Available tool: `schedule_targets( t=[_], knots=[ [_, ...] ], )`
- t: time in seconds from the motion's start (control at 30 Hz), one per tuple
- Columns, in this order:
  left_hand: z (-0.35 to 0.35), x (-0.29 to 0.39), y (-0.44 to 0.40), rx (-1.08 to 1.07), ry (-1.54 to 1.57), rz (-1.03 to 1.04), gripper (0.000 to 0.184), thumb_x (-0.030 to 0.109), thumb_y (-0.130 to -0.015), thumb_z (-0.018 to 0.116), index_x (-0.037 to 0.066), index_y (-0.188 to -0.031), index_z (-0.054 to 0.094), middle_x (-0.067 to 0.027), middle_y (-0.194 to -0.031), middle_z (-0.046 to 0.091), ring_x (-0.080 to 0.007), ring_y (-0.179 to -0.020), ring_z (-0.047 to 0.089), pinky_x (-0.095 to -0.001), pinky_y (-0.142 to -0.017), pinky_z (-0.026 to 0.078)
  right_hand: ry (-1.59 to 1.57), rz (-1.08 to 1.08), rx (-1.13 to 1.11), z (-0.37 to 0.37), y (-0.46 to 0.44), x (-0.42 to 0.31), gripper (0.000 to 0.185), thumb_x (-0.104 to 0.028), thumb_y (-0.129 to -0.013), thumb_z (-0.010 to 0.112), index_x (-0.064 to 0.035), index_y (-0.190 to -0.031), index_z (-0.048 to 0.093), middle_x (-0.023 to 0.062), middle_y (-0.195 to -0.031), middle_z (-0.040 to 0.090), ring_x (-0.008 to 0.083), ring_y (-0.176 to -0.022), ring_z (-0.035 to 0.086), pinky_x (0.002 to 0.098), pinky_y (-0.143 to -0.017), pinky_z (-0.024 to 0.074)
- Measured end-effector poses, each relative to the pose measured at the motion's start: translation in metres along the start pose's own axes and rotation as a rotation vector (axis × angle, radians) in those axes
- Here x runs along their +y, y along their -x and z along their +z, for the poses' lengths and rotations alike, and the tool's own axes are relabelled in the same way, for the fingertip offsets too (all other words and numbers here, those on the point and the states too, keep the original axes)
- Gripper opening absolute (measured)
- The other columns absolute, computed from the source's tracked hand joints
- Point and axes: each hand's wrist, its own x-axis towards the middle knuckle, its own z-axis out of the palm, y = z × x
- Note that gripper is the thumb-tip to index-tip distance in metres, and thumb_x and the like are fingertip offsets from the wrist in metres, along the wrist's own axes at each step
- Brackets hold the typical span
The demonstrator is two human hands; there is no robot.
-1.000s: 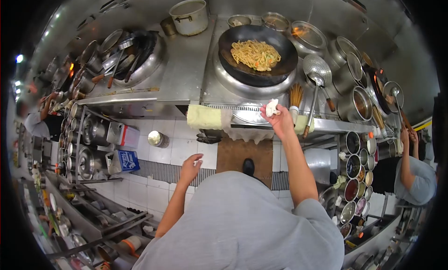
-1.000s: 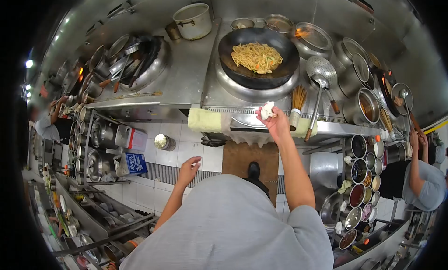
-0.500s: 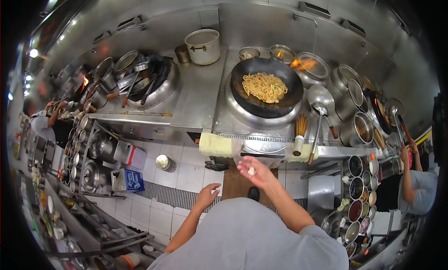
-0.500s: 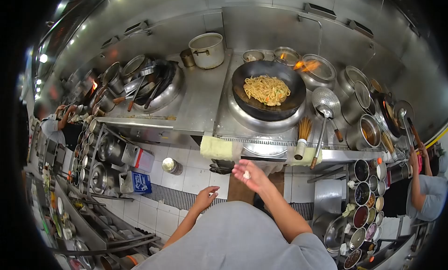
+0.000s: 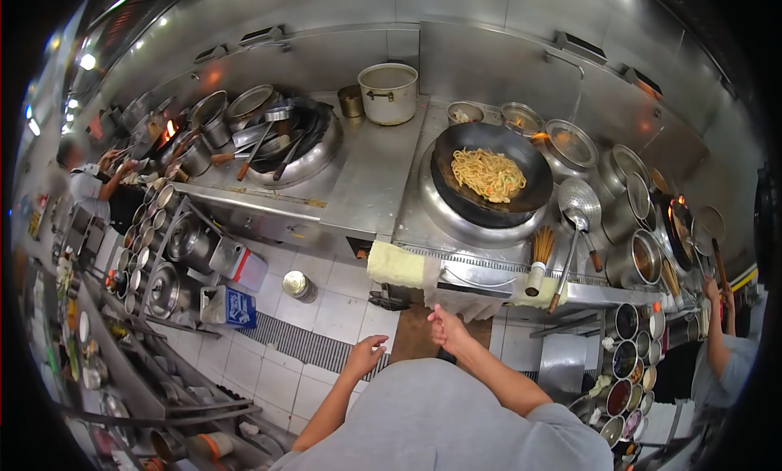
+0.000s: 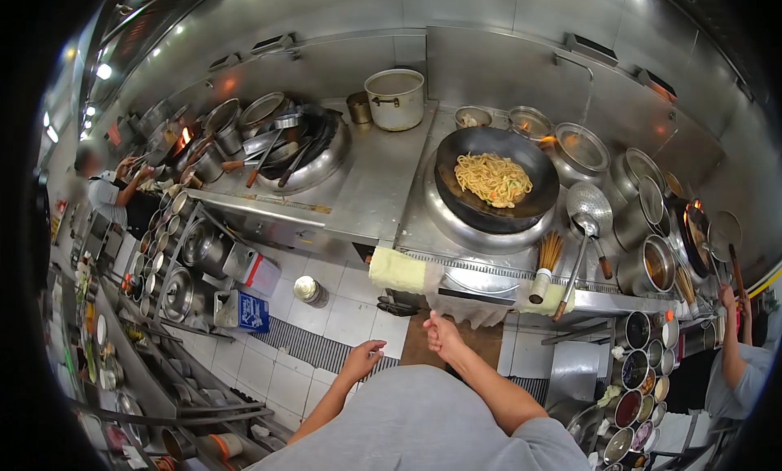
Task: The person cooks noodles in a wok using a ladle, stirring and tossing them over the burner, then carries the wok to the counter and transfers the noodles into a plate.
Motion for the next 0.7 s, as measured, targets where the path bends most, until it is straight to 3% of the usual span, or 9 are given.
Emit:
schedule_targets(
  t=[0.07, 0.13, 0.27, 0.4, 0.43, 0.47, 0.53, 0.63, 0.7],
  knots=[
    [0.0, 0.0, 0.001, 0.003, -0.004, 0.003, 0.029, 0.014, -0.086, 0.063, 0.009, -0.114, 0.064, -0.0123, -0.108, 0.066, -0.0244, -0.095, 0.065, -0.033, -0.078, 0.051, -0.012, 0.003, 0.014, -0.004, -0.007, -0.004, 0.011, -0.016, -0.094, 0.055, -0.0061, -0.097, 0.051, -0.0006, -0.066, 0.045, 0.0102, -0.048, 0.041, 0.0274, -0.043, 0.0383],
    [-0.001, -0.001, 0.002, 0.007, -0.008, 0.006, 0.028, 0.013, -0.085, 0.063, 0.008, -0.113, 0.064, -0.0131, -0.109, 0.065, -0.0261, -0.094, 0.064, -0.0342, -0.079, 0.052, -0.001, -0.256, 0.007, 0.014, -0.009, -0.03, 0.01, -0.005, -0.089, 0.056, -0.0058, -0.098, 0.05, 0.0034, -0.078, 0.052, 0.0151, -0.064, 0.055, 0.0323, -0.06, 0.051],
    [-0.002, -0.009, 0.008, 0.027, -0.03, -0.007, 0.028, 0.013, -0.085, 0.063, 0.007, -0.113, 0.064, -0.0141, -0.108, 0.065, -0.0274, -0.095, 0.064, -0.0353, -0.082, 0.051, 0.33, -0.738, -0.099, 0.097, 0.035, -0.132, 0.013, 0.0, -0.091, 0.052, -0.0033, -0.104, 0.05, 0.0064, -0.098, 0.055, 0.0178, -0.085, 0.062, 0.0339, -0.075, 0.0536],
    [0.001, -0.026, 0.014, 0.077, -0.05, 0.048, 0.029, 0.014, -0.085, 0.066, 0.006, -0.113, 0.064, -0.015, -0.104, 0.067, -0.0258, -0.094, 0.065, -0.0342, -0.083, 0.051, 0.85, -1.507, 0.111, 0.194, 0.139, -0.196, 0.022, -0.007, -0.094, 0.055, -0.002, -0.115, 0.05, 0.0082, -0.094, 0.058, 0.0185, -0.078, 0.062, 0.0278, -0.069, 0.0509],
    [0.002, -0.029, 0.016, 0.075, -0.049, 0.048, 0.029, 0.014, -0.085, 0.066, 0.006, -0.113, 0.064, -0.015, -0.104, 0.067, -0.0258, -0.094, 0.065, -0.0342, -0.083, 0.051, 1.022, -1.854, 0.105, 0.203, 0.157, -0.207, 0.023, -0.01, -0.094, 0.056, -0.0023, -0.115, 0.05, 0.0099, -0.093, 0.059, 0.0191, -0.074, 0.061, 0.0281, -0.065, 0.0505],
    [0.002, -0.032, 0.018, 0.085, -0.064, 0.048, 0.029, 0.015, -0.085, 0.066, 0.005, -0.113, 0.064, -0.0152, -0.105, 0.067, -0.026, -0.094, 0.065, -0.0342, -0.083, 0.051, 1.192, -2.201, 0.094, 0.209, 0.173, -0.219, 0.025, -0.013, -0.094, 0.057, -0.0026, -0.116, 0.05, 0.0116, -0.091, 0.06, 0.0196, -0.069, 0.06, 0.0285, -0.061, 0.0502],
    [-0.001, -0.033, 0.021, 0.095, -0.08, 0.045, 0.029, 0.015, -0.086, 0.066, 0.005, -0.113, 0.064, -0.0154, -0.105, 0.067, -0.0262, -0.094, 0.065, -0.0341, -0.083, 0.051, 1.095, -2.568, -0.166, 0.224, 0.194, -0.236, 0.03, -0.019, -0.095, 0.057, -0.0014, -0.117, 0.049, 0.0143, -0.091, 0.06, 0.0201, -0.067, 0.058, 0.0283, -0.055, 0.0496],
    [-0.004, -0.029, 0.027, 0.083, -0.062, -0.017, 0.026, 0.013, -0.084, 0.065, 0.005, -0.109, 0.065, -0.0169, -0.104, 0.066, -0.0297, -0.096, 0.064, -0.0361, -0.084, 0.05, 0.799, -2.697, -0.226, 0.239, 0.191, -0.27, 0.032, -0.022, -0.096, 0.054, -0.0006, -0.118, 0.047, 0.0164, -0.091, 0.059, 0.0178, -0.066, 0.057, 0.0271, -0.052, 0.0486],
    [-0.004, -0.03, 0.029, 0.08, -0.093, -0.059, 0.029, 0.015, -0.086, 0.065, 0.004, -0.113, 0.064, -0.0155, -0.104, 0.067, -0.0264, -0.094, 0.066, -0.0345, -0.082, 0.051, 0.591, -2.538, 0.279, 0.24, 0.151, -0.304, 0.031, -0.02, -0.098, 0.051, -0.0015, -0.122, 0.046, 0.0135, -0.094, 0.059, 0.0164, -0.058, 0.058, 0.0245, -0.052, 0.0479]
  ],
)
